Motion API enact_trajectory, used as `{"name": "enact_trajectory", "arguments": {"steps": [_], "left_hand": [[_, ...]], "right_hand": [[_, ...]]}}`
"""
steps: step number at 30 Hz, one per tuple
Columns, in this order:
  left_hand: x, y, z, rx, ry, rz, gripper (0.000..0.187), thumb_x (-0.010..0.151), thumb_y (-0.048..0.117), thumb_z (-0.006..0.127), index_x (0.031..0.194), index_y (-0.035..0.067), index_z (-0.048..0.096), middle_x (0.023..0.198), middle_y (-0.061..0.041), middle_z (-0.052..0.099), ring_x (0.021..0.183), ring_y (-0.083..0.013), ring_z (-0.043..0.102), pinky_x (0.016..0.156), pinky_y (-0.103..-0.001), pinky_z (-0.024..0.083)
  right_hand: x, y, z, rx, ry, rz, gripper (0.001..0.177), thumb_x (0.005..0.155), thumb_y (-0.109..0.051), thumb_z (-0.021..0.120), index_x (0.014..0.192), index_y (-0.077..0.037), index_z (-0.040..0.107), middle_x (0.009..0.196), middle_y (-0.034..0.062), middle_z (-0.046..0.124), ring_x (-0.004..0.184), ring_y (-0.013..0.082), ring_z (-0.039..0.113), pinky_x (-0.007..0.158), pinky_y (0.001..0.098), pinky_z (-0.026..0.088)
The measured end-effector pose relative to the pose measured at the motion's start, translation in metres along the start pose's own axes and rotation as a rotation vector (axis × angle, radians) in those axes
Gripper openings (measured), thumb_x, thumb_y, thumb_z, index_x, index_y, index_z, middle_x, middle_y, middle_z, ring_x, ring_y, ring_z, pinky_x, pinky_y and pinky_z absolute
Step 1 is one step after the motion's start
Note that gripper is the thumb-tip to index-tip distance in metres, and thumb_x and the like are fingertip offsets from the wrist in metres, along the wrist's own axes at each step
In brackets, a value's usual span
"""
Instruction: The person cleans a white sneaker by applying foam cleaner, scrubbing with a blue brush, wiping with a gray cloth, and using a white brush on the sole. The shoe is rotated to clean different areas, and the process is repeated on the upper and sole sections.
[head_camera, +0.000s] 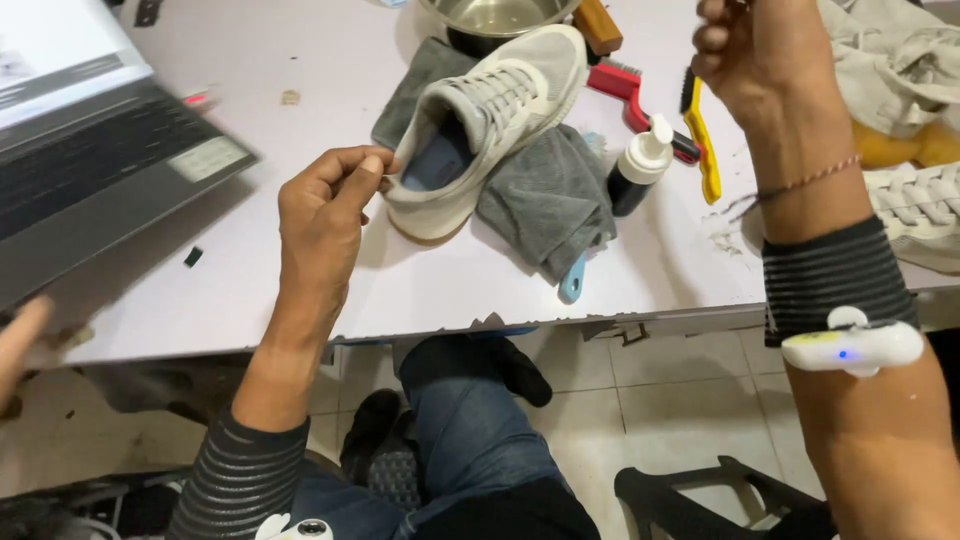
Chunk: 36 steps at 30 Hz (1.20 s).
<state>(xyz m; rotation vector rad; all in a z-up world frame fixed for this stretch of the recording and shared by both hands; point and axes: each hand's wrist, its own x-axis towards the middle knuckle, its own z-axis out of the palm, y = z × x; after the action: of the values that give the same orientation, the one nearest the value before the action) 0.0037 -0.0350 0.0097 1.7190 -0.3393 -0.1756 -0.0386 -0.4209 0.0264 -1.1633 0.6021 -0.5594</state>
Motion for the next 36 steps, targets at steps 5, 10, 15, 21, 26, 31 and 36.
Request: {"name": "enact_trajectory", "arguments": {"steps": [5,10,15,21,26,31,36], "left_hand": [[0.023,-0.021,0.018,0.29,0.009,0.226,0.02,0.1,0.022,0.063,0.112,0.016,0.078,0.099,0.004,0.075,0.071,-0.0032,0.055,0.058,-0.02,0.041],[0.042,-0.024,0.04,0.49,-0.11,0.362,0.026,0.096,0.029,0.063,0.107,0.011,0.079,0.1,-0.006,0.079,0.086,-0.0199,0.07,0.073,-0.034,0.052],[0.06,-0.019,0.057,0.727,-0.253,0.128,0.041,0.096,0.054,0.056,0.088,0.016,0.068,0.073,-0.001,0.068,0.069,-0.0214,0.063,0.06,-0.041,0.044],[0.063,-0.002,0.067,0.671,-0.365,-0.018,0.058,0.09,0.062,0.058,0.093,0.005,0.073,0.085,-0.019,0.075,0.093,-0.0457,0.071,0.084,-0.055,0.052],[0.07,-0.006,0.057,0.6,-0.389,-0.035,0.053,0.093,0.055,0.058,0.09,0.004,0.071,0.077,-0.018,0.072,0.082,-0.0402,0.073,0.078,-0.05,0.054],[0.084,-0.046,0.033,0.433,-0.385,-0.01,0.043,0.095,0.045,0.065,0.09,0.003,0.074,0.077,-0.017,0.072,0.082,-0.0317,0.072,0.079,-0.045,0.054],[0.076,-0.047,0.008,0.37,-0.406,-0.074,0.039,0.093,0.039,0.069,0.085,0.002,0.075,0.068,-0.012,0.066,0.073,-0.0236,0.064,0.074,-0.039,0.053]], "right_hand": [[-0.031,0.028,-0.039,-0.16,0.064,0.072,0.023,0.102,-0.037,0.047,0.095,-0.022,0.064,0.071,-0.01,0.05,0.059,0.0031,0.039,0.058,0.0186,0.03],[-0.042,0.056,-0.061,-0.035,0.08,0.187,0.035,0.092,-0.045,0.055,0.103,-0.015,0.069,0.077,-0.0037,0.051,0.065,0.008,0.044,0.057,0.0215,0.032],[-0.073,0.063,-0.061,-0.149,0.007,0.051,0.05,0.086,-0.052,0.048,0.114,-0.017,0.069,0.094,-0.0054,0.055,0.078,0.0067,0.042,0.073,0.0246,0.03],[-0.099,0.095,-0.067,-0.375,-0.117,-0.244,0.07,0.09,-0.038,0.052,0.15,-0.004,0.044,0.134,0.0109,0.043,0.12,0.0205,0.038,0.1,0.0322,0.027],[-0.1,0.105,-0.058,-0.492,-0.139,-0.277,0.085,0.082,-0.036,0.068,0.153,-0.003,0.036,0.147,0.016,0.04,0.126,0.0267,0.035,0.101,0.0373,0.026],[-0.085,0.128,-0.058,-0.729,-0.181,-0.495,0.089,0.081,-0.028,0.081,0.155,-0.006,0.036,0.145,0.014,0.036,0.124,0.0258,0.035,0.102,0.0412,0.026],[-0.074,0.142,-0.053,-0.698,-0.168,-0.59,0.071,0.088,-0.014,0.077,0.149,-0.004,0.043,0.135,0.0132,0.044,0.125,0.0249,0.04,0.109,0.0397,0.026]]}}
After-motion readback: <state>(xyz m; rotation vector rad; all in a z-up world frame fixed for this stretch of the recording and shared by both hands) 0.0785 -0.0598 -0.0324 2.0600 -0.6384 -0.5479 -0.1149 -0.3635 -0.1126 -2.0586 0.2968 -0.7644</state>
